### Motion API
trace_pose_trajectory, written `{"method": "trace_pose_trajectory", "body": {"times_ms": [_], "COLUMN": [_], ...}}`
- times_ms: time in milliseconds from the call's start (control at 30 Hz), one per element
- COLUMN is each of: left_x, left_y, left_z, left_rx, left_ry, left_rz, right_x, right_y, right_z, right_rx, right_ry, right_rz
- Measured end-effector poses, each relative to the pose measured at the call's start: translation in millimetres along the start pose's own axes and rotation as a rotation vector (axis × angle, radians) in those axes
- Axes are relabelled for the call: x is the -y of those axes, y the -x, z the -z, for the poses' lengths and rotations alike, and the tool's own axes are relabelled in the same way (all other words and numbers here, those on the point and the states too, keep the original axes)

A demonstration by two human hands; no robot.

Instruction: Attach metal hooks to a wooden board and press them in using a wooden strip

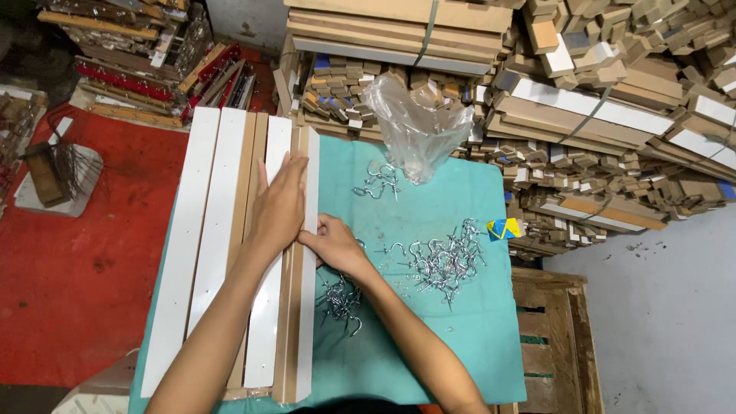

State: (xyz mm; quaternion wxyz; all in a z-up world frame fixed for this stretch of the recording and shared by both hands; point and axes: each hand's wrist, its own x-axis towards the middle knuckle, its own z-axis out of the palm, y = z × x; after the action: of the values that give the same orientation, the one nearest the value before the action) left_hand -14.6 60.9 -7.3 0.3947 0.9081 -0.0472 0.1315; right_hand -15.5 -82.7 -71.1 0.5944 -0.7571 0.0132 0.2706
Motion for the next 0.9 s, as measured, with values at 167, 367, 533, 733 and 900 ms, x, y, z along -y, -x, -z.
{"method": "trace_pose_trajectory", "body": {"times_ms": [167,367,533,733,900], "left_x": [-21.0,-15.7,13.2,12.3,5.8], "left_y": [6.3,5.4,6.7,8.2,7.8], "left_z": [6.1,3.4,-20.9,-19.1,-17.3], "left_rx": [0.121,0.159,0.157,0.079,0.134], "left_ry": [-0.187,-0.339,-0.574,-0.494,-0.503], "left_rz": [0.094,0.143,0.073,0.028,0.038], "right_x": [-48.6,1.3,39.7,8.1,-32.4], "right_y": [-18.4,28.6,52.2,29.2,19.9], "right_z": [-5.8,8.0,42.1,59.6,64.2], "right_rx": [-0.008,0.007,0.049,0.106,0.276], "right_ry": [-0.241,-0.291,-0.318,-0.582,-0.727], "right_rz": [-0.001,0.019,0.132,0.093,0.112]}}
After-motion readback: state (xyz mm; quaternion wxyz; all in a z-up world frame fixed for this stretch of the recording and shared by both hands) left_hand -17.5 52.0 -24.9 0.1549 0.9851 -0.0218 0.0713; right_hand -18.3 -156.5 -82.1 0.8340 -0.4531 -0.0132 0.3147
